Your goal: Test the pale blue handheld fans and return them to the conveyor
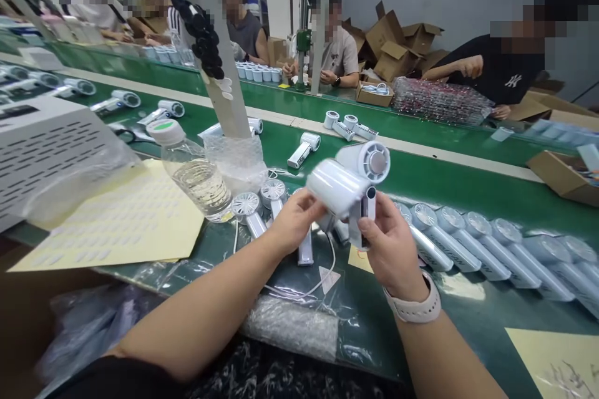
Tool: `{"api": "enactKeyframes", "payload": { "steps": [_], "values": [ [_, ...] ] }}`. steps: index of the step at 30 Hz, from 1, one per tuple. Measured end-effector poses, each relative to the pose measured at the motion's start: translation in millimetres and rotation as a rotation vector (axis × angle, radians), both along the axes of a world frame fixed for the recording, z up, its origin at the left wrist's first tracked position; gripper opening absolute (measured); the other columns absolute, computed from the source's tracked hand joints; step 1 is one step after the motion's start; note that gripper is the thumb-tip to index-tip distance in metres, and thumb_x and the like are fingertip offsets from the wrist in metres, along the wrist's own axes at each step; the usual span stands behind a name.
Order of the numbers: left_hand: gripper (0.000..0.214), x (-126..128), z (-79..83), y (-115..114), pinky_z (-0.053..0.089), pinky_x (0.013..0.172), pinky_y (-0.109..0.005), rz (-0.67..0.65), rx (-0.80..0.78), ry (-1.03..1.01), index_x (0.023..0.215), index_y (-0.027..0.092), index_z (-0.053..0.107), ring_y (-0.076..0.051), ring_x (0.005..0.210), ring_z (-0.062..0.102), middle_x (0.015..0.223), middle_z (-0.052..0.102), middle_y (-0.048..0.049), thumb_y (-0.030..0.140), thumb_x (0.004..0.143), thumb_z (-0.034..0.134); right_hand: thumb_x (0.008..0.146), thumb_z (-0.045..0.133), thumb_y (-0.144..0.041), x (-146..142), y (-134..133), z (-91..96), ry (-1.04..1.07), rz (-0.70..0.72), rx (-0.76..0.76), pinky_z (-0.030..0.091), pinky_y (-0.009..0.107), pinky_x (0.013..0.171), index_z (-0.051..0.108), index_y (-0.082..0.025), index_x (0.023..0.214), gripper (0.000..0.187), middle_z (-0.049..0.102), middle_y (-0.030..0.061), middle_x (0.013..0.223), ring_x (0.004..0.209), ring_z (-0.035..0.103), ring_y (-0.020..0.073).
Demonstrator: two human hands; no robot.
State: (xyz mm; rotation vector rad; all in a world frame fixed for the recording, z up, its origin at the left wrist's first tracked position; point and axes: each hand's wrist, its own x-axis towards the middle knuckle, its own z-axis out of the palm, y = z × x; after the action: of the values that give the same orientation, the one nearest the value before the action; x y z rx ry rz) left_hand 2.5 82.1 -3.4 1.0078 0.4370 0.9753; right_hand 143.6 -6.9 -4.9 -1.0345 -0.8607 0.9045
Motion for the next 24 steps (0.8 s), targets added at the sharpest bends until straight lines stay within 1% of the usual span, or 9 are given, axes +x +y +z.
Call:
{"api": "enactKeyframes", "payload": {
  "steps": [2, 4, 6, 9, 10, 13, 17, 21, 24],
  "values": [
    [0.047, 2, -1.9, 4, 0.049, 0.085, -0.038, 0.003, -0.095, 0.017, 0.085, 0.019, 0.068, -0.023, 0.089, 0.064, 0.085, 0.069, -0.0050, 0.060, 0.068, 0.083, 0.071, 0.087, -0.038, 4, 2, 5.4, 0.042, 0.047, -0.059, 0.054, 0.036, 0.074, 0.068, -0.025, 0.102, 0.039, 0.071, 0.0026, 0.096, 0.081, 0.065, 0.0198],
    [0.046, 1, 0.9, 5, 0.050, 0.077, -0.035, -0.067, -0.190, -0.004, 0.090, 0.018, 0.064, -0.020, 0.080, 0.063, 0.083, 0.067, -0.0039, 0.059, 0.074, 0.078, 0.071, 0.087, -0.039, 5, 4, 7.2, 0.121, 0.083, -0.124, 0.052, 0.032, 0.066, 0.066, -0.024, 0.093, 0.033, 0.066, -0.0010, 0.081, 0.067, 0.060, 0.0153],
    [0.043, -3, 6.5, 3, 0.050, 0.073, -0.032, -0.157, -0.234, -0.048, 0.094, 0.018, 0.062, -0.016, 0.076, 0.062, 0.083, 0.066, -0.0019, 0.047, 0.071, 0.083, 0.071, 0.085, -0.039, 4, 6, 6.9, 0.208, 0.082, -0.149, 0.052, 0.031, 0.064, 0.065, -0.023, 0.092, 0.033, 0.066, -0.0010, 0.081, 0.066, 0.059, 0.0143],
    [0.049, -9, 13.6, 0, 0.050, 0.071, -0.028, -0.214, -0.179, -0.087, 0.102, 0.020, 0.059, -0.012, 0.072, 0.061, 0.084, 0.063, 0.0026, 0.019, 0.062, 0.086, 0.070, 0.085, -0.039, -1, 4, 8.2, 0.231, 0.080, -0.119, 0.055, 0.033, 0.067, 0.067, -0.024, 0.097, 0.036, 0.069, 0.0016, 0.092, 0.074, 0.063, 0.0164],
    [0.050, -10, 14.7, -1, 0.050, 0.071, -0.028, -0.224, -0.153, -0.096, 0.104, 0.020, 0.058, -0.012, 0.072, 0.061, 0.085, 0.062, 0.0032, 0.014, 0.062, 0.085, 0.070, 0.086, -0.039, -3, 2, 9.5, 0.215, 0.082, -0.098, 0.056, 0.033, 0.069, 0.067, -0.025, 0.098, 0.037, 0.069, 0.0020, 0.095, 0.077, 0.063, 0.0173],
    [0.046, -11, 14.7, 0, 0.050, 0.069, -0.030, -0.264, -0.106, -0.112, 0.106, 0.020, 0.056, -0.012, 0.071, 0.061, 0.085, 0.062, 0.0025, 0.016, 0.067, 0.080, 0.074, 0.084, -0.041, -6, -3, 13.5, 0.163, 0.112, -0.066, 0.057, 0.036, 0.072, 0.066, -0.027, 0.101, 0.036, 0.069, 0.0025, 0.097, 0.080, 0.064, 0.0188],
    [0.043, -10, 12.4, 1, 0.049, 0.066, -0.029, -0.256, -0.081, -0.074, 0.104, 0.019, 0.055, -0.012, 0.069, 0.060, 0.082, 0.061, 0.0018, 0.016, 0.069, 0.079, 0.078, 0.080, -0.045, -6, -4, 14.8, 0.110, 0.157, -0.104, 0.057, 0.037, 0.065, 0.064, -0.027, 0.104, 0.036, 0.067, 0.0029, 0.094, 0.071, 0.061, 0.0182],
    [0.050, -10, 12.9, 2, 0.051, 0.070, -0.032, -0.246, -0.105, -0.077, 0.110, 0.020, 0.055, -0.014, 0.073, 0.061, 0.087, 0.061, 0.0017, 0.018, 0.068, 0.081, 0.074, 0.082, -0.041, -7, -1, 11.9, 0.184, 0.103, -0.128, 0.056, 0.034, 0.064, 0.066, -0.025, 0.100, 0.034, 0.069, 0.0021, 0.089, 0.071, 0.061, 0.0176],
    [0.055, -10, 13.0, 2, 0.053, 0.072, -0.032, -0.227, -0.144, -0.089, 0.113, 0.021, 0.055, -0.014, 0.077, 0.061, 0.089, 0.060, 0.0014, 0.020, 0.066, 0.083, 0.077, 0.079, -0.038, -7, 1, 8.8, 0.213, 0.111, -0.132, 0.055, 0.035, 0.066, 0.066, -0.024, 0.097, 0.027, 0.067, 0.0015, 0.085, 0.072, 0.061, 0.0172]
  ]
}}
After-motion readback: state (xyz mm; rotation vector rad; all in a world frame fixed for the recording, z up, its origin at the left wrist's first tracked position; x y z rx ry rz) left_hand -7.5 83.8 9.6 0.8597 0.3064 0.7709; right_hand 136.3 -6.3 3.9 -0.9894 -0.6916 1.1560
